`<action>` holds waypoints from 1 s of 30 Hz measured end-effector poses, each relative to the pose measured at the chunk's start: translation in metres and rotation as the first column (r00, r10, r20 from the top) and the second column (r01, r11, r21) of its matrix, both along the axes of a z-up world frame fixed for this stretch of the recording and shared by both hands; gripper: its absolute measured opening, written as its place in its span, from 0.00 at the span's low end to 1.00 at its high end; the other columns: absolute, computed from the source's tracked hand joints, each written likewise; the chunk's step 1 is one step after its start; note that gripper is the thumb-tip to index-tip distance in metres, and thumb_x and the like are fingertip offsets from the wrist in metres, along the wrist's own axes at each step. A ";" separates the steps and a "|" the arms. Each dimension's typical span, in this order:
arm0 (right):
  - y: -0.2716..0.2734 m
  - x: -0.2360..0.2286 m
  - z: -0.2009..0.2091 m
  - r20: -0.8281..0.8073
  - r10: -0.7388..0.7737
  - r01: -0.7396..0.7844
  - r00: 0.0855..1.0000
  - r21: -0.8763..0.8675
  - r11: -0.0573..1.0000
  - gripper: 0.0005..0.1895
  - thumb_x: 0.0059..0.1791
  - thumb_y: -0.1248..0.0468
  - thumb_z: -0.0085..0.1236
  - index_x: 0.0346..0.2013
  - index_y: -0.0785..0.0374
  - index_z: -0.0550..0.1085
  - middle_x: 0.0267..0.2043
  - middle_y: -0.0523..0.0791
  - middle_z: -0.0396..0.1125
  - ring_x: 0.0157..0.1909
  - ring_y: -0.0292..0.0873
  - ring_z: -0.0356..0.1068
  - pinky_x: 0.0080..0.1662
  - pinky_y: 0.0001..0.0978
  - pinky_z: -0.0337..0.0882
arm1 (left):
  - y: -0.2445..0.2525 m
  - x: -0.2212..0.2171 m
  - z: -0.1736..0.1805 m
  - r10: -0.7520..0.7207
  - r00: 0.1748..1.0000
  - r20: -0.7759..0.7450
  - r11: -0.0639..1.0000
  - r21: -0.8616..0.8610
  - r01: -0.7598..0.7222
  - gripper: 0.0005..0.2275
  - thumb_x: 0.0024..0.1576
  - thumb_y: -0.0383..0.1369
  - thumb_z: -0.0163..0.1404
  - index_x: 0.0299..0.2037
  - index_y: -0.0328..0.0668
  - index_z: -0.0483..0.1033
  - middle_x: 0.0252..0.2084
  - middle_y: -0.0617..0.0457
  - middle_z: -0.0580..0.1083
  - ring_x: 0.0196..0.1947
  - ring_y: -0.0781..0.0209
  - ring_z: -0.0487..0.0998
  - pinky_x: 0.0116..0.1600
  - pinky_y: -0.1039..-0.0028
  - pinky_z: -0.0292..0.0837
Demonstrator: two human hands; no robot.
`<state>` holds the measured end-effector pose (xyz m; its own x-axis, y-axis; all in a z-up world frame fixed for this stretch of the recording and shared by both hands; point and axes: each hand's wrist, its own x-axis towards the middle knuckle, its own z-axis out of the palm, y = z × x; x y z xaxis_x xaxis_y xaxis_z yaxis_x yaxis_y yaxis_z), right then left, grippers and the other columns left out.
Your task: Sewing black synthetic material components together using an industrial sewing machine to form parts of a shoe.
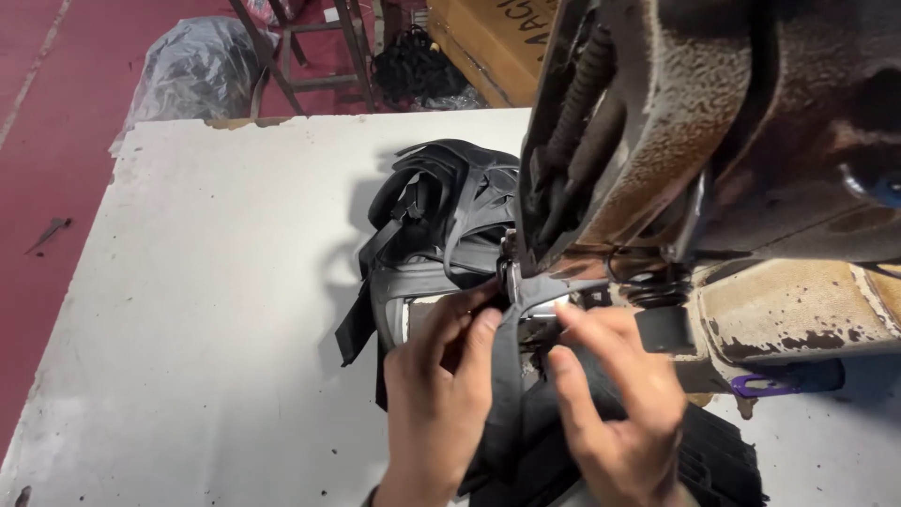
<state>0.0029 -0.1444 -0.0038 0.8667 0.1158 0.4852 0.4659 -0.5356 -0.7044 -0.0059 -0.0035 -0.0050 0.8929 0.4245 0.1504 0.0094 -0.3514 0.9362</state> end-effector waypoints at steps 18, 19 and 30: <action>-0.014 0.005 -0.003 -0.092 0.078 -0.080 0.993 -0.010 0.997 0.29 0.38 0.71 0.67 0.55 0.69 0.76 0.32 0.44 0.72 0.24 0.33 0.66 0.28 0.20 0.67 | 0.033 0.051 0.027 -0.467 0.884 0.038 0.881 0.111 0.460 0.09 0.50 0.19 0.53 0.39 0.41 0.77 0.26 0.58 0.79 0.21 0.70 0.73 0.31 0.80 0.76; -0.015 0.009 0.001 -0.094 0.081 -0.082 0.992 -0.010 0.997 0.29 0.38 0.71 0.67 0.55 0.69 0.76 0.32 0.44 0.72 0.24 0.33 0.66 0.28 0.20 0.67 | 0.033 0.049 0.024 -0.464 0.885 0.037 0.882 0.111 0.458 0.09 0.50 0.19 0.53 0.39 0.41 0.77 0.26 0.58 0.79 0.21 0.70 0.73 0.31 0.80 0.76; -0.039 0.042 -0.008 0.285 0.216 -0.022 0.934 -0.557 0.830 0.09 0.48 0.70 0.59 0.42 0.70 0.79 0.50 0.46 0.74 0.37 0.49 0.66 0.55 0.58 0.58 | -0.004 0.008 0.008 -0.061 0.981 -0.182 0.995 -0.089 0.045 0.09 0.55 0.32 0.54 0.42 0.40 0.82 0.27 0.57 0.84 0.22 0.71 0.76 0.29 0.82 0.70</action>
